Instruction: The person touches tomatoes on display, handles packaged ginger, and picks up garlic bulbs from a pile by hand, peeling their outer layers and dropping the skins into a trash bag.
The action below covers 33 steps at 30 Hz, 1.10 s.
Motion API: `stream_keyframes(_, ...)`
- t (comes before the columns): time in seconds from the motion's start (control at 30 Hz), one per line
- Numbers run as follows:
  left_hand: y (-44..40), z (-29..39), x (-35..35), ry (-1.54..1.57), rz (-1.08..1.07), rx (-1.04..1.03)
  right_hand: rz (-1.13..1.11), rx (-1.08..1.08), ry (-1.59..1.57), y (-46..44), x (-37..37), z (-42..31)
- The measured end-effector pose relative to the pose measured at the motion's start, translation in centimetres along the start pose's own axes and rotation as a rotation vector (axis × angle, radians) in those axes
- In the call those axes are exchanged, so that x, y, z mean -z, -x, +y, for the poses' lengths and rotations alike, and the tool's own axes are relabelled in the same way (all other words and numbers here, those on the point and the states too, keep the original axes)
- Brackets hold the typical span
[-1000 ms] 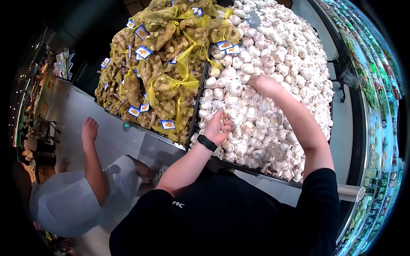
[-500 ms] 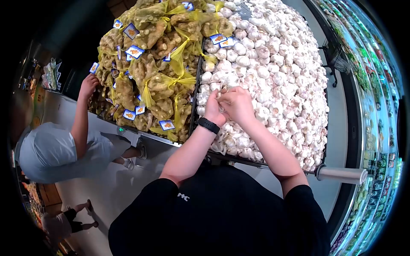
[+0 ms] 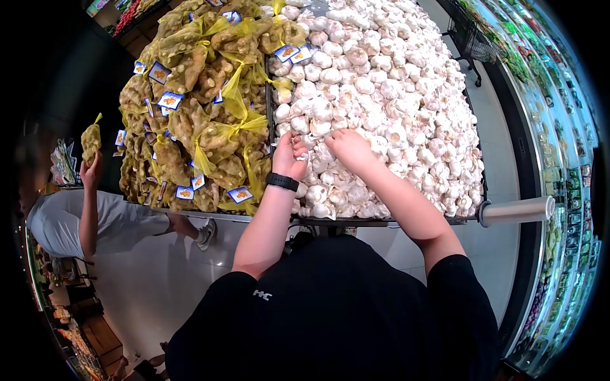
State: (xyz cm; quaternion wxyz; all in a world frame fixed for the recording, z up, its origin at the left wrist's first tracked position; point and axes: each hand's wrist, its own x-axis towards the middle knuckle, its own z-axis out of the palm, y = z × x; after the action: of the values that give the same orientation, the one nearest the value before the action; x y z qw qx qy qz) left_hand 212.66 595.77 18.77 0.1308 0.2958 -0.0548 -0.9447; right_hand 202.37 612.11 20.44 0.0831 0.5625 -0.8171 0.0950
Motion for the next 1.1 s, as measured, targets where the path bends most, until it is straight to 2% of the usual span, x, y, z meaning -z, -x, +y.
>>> stream_keyframes(0.1,0.4,-0.2,0.4,-0.009,0.012,0.028,-0.095,-0.021,-0.139,-0.8,0.4,0.5)
stream_keyframes(0.17,0.6,-0.1,0.5,-0.029,0.029,0.023,0.029,-0.111,-0.219,-1.1,0.9,0.9)
stream_keyframes(0.2,0.5,-0.1,0.6,-0.05,0.023,0.02,0.156,-0.259,-0.377,-1.4,1.3,0.7)
stream_keyframes(0.23,0.4,-0.1,0.7,-0.068,0.016,0.014,0.285,-0.26,-0.491,-1.4,1.9,0.9)
stream_keyframes(0.3,0.2,-0.7,0.5,-0.07,-0.017,0.028,0.262,-0.463,-0.942,-1.8,3.1,-0.8)
stream_keyframes(0.37,-0.6,-1.3,0.6,-0.195,-0.059,-0.02,0.199,-0.44,-1.157,-2.6,2.9,-2.7)
stream_keyframes(0.43,2.6,-2.2,-3.5,-0.273,0.096,-0.016,0.081,-0.31,-0.729,-3.4,5.8,-4.9)
stream_keyframes(0.5,1.6,-2.2,-3.7,-0.194,-0.103,0.018,0.143,-0.11,-0.39,-3.9,4.4,-5.0)
stream_keyframes(0.53,1.4,-2.4,-3.6,-0.205,-0.052,0.009,0.136,-0.11,-0.392,-3.9,4.0,-4.4)
stream_keyframes(0.6,-0.1,-1.5,-2.0,-0.244,-0.026,-0.069,0.233,0.201,-0.474,-3.9,4.7,-2.9)
stream_keyframes(0.63,-1.0,-1.1,-1.1,-0.288,-0.001,-0.143,0.232,0.199,-0.474,-3.0,5.4,-2.3)
stream_keyframes(0.67,0.0,-1.0,-2.5,-0.229,0.094,-0.178,0.283,0.095,-0.444,-1.6,6.8,-2.0)
stream_keyframes(0.7,-0.4,-0.7,-1.9,-0.224,0.096,-0.178,0.334,-0.004,-0.412,-0.3,7.6,-2.0)
stream_keyframes(0.73,-0.8,-0.1,-1.1,-0.167,0.033,-0.15,0.331,-0.002,-0.412,1.1,7.8,-2.4)
stream_keyframes(0.77,-1.1,0.3,-0.6,-0.112,-0.03,-0.118,-0.028,-0.069,-0.267,2.8,8.0,-3.1)
stream_keyframes(0.8,-0.5,0.1,-1.1,-0.149,0.003,-0.141,-0.386,-0.141,-0.116,4.6,8.2,-3.7)
stream_keyframes(0.83,-0.4,0.0,-0.9,-0.154,-0.03,-0.124,-0.41,-0.195,-0.038,6.6,5.6,-3.9)
stream_keyframes(0.9,1.1,-0.7,-2.0,-0.078,-0.01,-0.092,-0.369,-0.248,0.023,7.9,4.5,-5.9)
stream_keyframes(0.97,0.8,-1.0,-1.1,-0.135,-0.039,-0.063,-0.287,-0.288,0.122,8.3,3.8,-7.4)
stream_keyframes(1.03,1.8,-1.7,-1.2,-0.154,0.013,-0.06,-0.252,-0.308,0.146,9.2,2.5,-7.2)
stream_keyframes(1.1,2.2,-2.1,-0.8,-0.225,0.009,-0.046,-0.253,-0.235,0.128,9.8,1.0,-6.5)
